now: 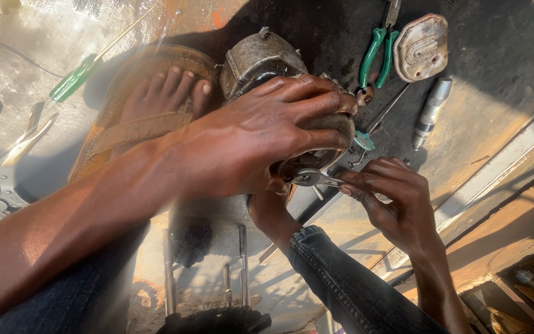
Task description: The person is repairing a small engine, likely from a motorcycle or similar vehicle. They use a wrench to tighten bolts on the engine casing and handle various engine parts and tools on the floor.
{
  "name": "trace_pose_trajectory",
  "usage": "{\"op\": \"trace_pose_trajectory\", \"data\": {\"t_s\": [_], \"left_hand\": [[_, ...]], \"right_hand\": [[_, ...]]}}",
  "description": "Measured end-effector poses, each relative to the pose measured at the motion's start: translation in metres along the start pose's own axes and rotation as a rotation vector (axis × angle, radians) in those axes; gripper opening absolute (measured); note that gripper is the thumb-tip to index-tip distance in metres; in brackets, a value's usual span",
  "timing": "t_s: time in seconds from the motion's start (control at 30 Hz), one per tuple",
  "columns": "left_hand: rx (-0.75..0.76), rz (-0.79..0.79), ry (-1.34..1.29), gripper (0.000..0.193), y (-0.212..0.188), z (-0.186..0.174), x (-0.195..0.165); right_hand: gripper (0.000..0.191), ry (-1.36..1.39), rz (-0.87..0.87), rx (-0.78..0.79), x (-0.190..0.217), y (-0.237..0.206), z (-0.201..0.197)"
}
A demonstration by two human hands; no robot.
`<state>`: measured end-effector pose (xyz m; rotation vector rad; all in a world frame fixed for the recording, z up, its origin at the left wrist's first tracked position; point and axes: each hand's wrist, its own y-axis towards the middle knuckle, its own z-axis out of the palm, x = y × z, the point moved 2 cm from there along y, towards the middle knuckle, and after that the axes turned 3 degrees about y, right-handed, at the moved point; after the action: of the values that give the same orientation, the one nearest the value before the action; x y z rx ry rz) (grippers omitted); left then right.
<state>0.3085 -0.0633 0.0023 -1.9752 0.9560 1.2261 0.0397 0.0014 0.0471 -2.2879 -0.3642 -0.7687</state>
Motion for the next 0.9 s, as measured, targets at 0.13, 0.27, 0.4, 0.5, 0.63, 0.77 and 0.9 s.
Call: {"op": "trace_pose_trajectory", "data": {"t_s": [0.13, 0.27, 0.4, 0.5, 0.63, 0.77, 0.9], "left_hand": [[-0.027, 0.019, 0.032, 0.106, -0.001, 0.002, 0.001], [-0.049, 0.030, 0.029, 0.102, -0.001, 0.002, 0.001], [-0.040, 0.036, 0.098, 0.090, -0.001, 0.001, 0.001], [-0.025, 0.033, 0.064, 0.092, 0.001, 0.002, 0.000], [-0.033, 0.007, 0.037, 0.103, 0.001, 0.003, 0.003], [-0.068, 0.044, 0.039, 0.106, -0.001, 0.003, 0.004], [-0.019, 0.032, 0.056, 0.102, -0.001, 0.003, 0.003]], "right_hand": [[0.012, 0.016, -0.074, 0.017, -0.013, -0.003, 0.001], [0.013, 0.152, -0.010, 0.047, -0.034, -0.007, 0.032], [0.027, 0.353, -0.088, -0.077, -0.026, -0.024, 0.078], [0.033, 0.462, -0.030, -0.061, -0.023, -0.029, 0.082], [0.017, 0.339, 0.103, 0.048, -0.022, -0.029, 0.058], [0.018, 0.172, 0.046, -0.025, -0.016, -0.023, 0.036], [0.021, 0.080, -0.028, -0.053, -0.012, -0.012, 0.017]]}}
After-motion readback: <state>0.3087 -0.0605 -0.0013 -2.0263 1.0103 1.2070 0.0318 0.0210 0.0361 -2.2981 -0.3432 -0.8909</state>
